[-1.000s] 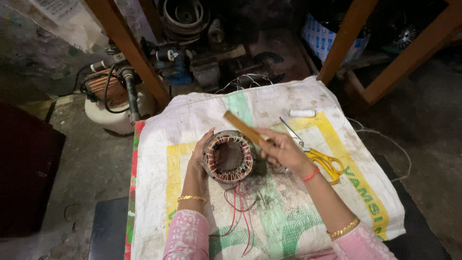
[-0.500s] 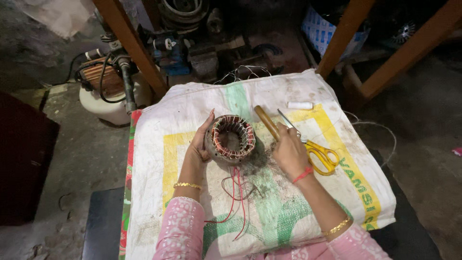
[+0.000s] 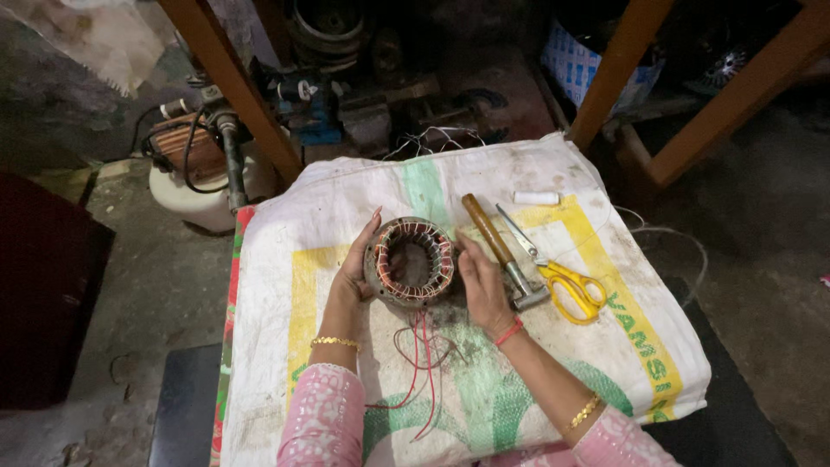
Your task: The person uses a hammer to tap the copper windings of a motor stator, then uses fingers to adjust and press the windings into place. The person rotates the stator to access different sections while working.
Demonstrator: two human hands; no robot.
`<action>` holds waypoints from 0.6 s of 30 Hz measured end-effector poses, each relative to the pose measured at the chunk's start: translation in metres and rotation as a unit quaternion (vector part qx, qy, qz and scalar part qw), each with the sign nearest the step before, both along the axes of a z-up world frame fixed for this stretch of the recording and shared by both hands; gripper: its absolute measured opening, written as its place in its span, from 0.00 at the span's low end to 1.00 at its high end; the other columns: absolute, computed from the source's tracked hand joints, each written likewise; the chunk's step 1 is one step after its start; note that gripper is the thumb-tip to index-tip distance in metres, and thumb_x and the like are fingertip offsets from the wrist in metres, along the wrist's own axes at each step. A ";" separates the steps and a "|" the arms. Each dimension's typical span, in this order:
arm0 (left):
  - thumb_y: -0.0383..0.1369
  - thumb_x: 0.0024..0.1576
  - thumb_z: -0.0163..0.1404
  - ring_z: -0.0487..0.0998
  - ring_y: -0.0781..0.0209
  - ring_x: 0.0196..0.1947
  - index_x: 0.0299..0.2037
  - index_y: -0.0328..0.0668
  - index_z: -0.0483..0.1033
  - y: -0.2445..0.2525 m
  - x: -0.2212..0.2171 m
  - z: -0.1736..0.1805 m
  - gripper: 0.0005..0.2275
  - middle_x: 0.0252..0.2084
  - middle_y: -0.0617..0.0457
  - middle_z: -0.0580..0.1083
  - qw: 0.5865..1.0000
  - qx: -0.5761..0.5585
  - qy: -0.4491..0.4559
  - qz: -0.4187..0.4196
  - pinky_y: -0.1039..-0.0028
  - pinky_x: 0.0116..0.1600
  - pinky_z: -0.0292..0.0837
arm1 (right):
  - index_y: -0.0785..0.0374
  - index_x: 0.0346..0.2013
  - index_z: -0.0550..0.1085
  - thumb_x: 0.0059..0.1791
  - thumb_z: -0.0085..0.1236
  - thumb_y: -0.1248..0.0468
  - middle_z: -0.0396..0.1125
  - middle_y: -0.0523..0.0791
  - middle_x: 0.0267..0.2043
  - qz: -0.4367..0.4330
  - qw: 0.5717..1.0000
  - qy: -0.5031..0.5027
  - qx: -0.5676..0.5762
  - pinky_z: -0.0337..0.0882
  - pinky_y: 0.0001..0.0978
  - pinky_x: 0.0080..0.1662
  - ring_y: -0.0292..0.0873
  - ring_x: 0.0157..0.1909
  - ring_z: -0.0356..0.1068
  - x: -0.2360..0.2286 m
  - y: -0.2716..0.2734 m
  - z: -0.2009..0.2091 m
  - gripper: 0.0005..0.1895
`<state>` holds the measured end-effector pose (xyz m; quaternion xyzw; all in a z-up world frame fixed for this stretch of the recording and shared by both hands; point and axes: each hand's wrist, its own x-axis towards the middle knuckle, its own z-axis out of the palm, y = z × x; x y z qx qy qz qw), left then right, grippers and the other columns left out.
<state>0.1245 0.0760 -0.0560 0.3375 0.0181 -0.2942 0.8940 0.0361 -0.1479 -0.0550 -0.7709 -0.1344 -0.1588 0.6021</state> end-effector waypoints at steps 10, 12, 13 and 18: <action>0.52 0.55 0.55 0.81 0.52 0.45 0.53 0.40 0.76 0.000 -0.005 -0.007 0.25 0.47 0.47 0.80 1.000 0.012 -0.001 0.028 0.57 0.56 0.78 | 0.72 0.64 0.65 0.52 0.60 0.54 0.71 0.46 0.54 0.094 0.991 0.025 0.090 0.71 0.28 0.54 0.35 0.52 0.70 -0.005 -0.003 0.000 0.33; 0.53 0.55 0.54 0.81 0.52 0.45 0.53 0.39 0.76 0.000 -0.005 -0.007 0.26 0.47 0.47 0.80 0.999 0.025 -0.006 0.037 0.58 0.55 0.78 | 0.72 0.65 0.64 0.49 0.62 0.57 0.71 0.45 0.51 0.087 0.990 0.057 0.099 0.72 0.27 0.51 0.34 0.49 0.70 -0.005 -0.003 0.002 0.34; 0.53 0.56 0.54 0.81 0.52 0.45 0.54 0.38 0.76 0.000 -0.006 -0.007 0.26 0.47 0.46 0.80 0.999 0.033 -0.008 0.041 0.58 0.55 0.78 | 0.72 0.65 0.64 0.49 0.63 0.58 0.71 0.45 0.50 0.092 0.988 0.061 0.109 0.71 0.26 0.51 0.34 0.48 0.70 -0.005 -0.003 0.002 0.34; 0.62 0.57 0.44 0.81 0.54 0.45 0.56 0.35 0.75 -0.006 -0.014 -0.001 0.34 0.49 0.44 0.79 0.993 0.056 -0.070 0.078 0.60 0.54 0.78 | 0.73 0.61 0.67 0.45 0.65 0.63 0.72 0.45 0.45 0.120 0.979 0.076 0.147 0.72 0.26 0.48 0.34 0.44 0.70 -0.003 -0.007 -0.002 0.32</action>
